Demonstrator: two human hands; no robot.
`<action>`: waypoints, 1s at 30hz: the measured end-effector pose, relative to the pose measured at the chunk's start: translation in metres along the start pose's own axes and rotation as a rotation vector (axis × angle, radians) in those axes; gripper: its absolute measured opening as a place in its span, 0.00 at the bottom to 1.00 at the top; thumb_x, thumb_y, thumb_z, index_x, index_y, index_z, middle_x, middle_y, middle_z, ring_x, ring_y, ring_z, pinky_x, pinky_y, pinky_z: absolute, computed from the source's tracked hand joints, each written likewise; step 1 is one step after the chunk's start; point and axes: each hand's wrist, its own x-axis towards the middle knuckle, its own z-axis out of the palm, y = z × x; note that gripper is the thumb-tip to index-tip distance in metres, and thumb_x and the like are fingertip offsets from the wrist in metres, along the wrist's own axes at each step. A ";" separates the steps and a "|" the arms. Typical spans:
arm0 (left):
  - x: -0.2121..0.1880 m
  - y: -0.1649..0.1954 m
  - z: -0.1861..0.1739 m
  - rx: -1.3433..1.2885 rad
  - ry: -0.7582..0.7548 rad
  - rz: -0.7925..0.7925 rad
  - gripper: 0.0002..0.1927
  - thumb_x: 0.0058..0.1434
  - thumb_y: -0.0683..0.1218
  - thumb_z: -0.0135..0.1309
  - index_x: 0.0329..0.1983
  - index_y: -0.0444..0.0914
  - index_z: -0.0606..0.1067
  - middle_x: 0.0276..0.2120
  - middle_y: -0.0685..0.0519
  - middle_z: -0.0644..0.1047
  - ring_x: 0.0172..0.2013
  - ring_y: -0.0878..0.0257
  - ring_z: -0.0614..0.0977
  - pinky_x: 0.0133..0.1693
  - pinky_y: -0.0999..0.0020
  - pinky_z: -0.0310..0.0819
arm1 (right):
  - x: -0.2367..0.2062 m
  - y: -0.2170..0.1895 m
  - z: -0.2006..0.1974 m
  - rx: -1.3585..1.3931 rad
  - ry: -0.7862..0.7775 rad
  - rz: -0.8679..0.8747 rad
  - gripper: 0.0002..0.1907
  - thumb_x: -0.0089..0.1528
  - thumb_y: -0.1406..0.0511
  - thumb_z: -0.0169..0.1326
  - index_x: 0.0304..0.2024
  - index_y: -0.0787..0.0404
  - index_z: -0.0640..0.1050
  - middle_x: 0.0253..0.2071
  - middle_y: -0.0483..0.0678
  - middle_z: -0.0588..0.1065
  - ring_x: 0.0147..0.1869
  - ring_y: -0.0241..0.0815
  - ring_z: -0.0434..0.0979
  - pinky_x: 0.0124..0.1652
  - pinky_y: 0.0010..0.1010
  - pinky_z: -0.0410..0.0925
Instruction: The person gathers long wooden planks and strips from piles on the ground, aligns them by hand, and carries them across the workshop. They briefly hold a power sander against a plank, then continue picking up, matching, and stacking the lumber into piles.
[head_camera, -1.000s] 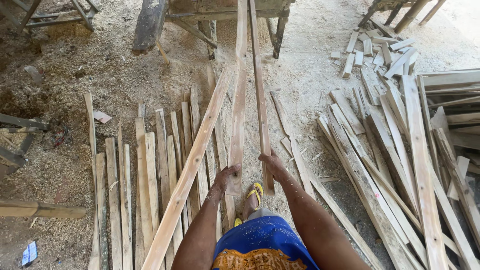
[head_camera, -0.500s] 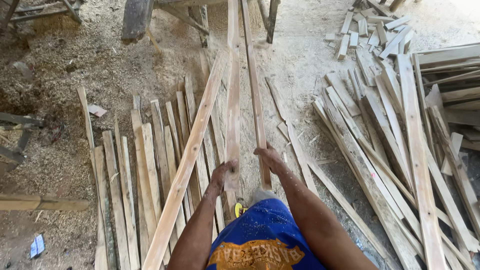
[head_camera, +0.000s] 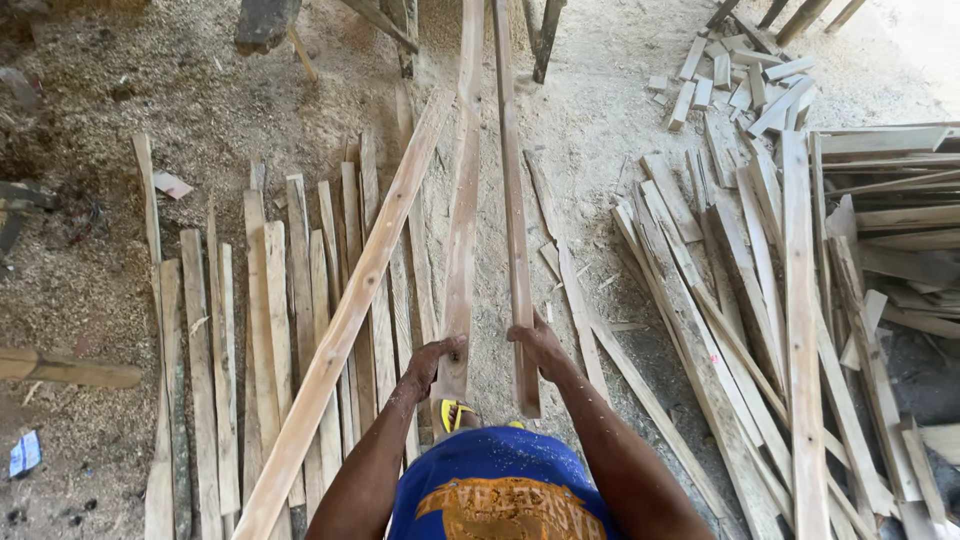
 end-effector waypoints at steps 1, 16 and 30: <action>0.000 -0.003 0.002 0.001 0.005 -0.041 0.30 0.58 0.59 0.59 0.59 0.37 0.79 0.62 0.46 0.78 0.66 0.56 0.71 0.69 0.58 0.53 | -0.002 0.008 -0.005 -0.012 -0.005 0.040 0.48 0.50 0.61 0.57 0.74 0.57 0.59 0.44 0.57 0.73 0.43 0.50 0.75 0.42 0.46 0.75; -0.009 -0.089 0.064 -0.116 0.007 0.001 0.35 0.53 0.57 0.62 0.62 0.34 0.78 0.69 0.49 0.66 0.74 0.55 0.55 0.70 0.48 0.38 | -0.070 0.142 -0.123 -0.121 0.075 0.057 0.53 0.43 0.64 0.57 0.72 0.63 0.58 0.33 0.56 0.79 0.32 0.49 0.78 0.33 0.41 0.75; -0.054 -0.131 0.069 -0.568 -0.081 -0.004 0.27 0.57 0.52 0.58 0.55 0.30 0.75 0.43 0.44 0.78 0.41 0.55 0.81 0.47 0.59 0.79 | -0.136 0.076 -0.104 -0.499 0.108 0.072 0.59 0.46 0.60 0.59 0.77 0.52 0.48 0.49 0.63 0.76 0.37 0.51 0.82 0.38 0.42 0.77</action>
